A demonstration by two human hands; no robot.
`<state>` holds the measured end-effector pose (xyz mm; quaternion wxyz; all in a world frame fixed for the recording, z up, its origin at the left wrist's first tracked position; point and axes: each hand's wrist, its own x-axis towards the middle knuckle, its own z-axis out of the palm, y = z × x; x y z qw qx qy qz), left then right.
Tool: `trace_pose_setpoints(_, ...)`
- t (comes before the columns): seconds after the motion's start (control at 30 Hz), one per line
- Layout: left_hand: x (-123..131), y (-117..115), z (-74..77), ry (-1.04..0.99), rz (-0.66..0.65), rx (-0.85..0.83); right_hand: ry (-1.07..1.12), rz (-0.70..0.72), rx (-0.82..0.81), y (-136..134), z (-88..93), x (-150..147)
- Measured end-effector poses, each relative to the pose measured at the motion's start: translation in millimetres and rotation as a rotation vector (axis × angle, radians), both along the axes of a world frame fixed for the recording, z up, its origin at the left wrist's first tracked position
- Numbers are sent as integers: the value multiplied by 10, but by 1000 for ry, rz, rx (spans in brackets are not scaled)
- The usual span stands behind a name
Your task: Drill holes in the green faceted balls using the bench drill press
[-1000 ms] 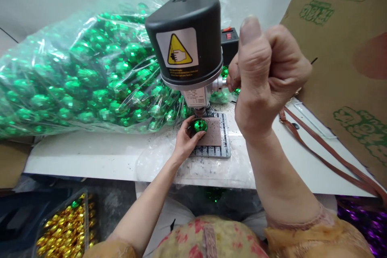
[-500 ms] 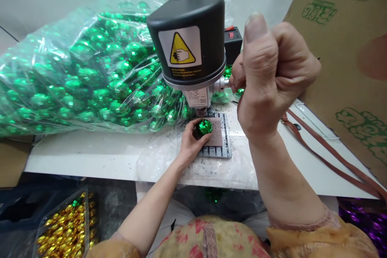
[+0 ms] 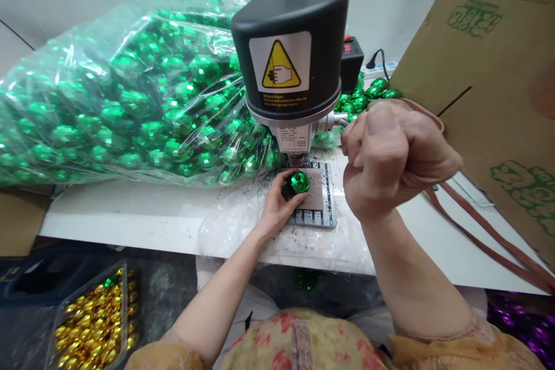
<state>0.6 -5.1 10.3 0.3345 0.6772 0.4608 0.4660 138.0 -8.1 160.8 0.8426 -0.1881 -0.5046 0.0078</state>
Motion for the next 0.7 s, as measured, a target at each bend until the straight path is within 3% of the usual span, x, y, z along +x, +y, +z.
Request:
trace_pose_setpoints(0.33,-3,-9,15,18,-6,-18,-27,2,-50,-32,-46,26)
trace_pose_setpoints(0.7,-9,-6,-20,-8,-26,-35,-78,-31,80,25,-165,45)
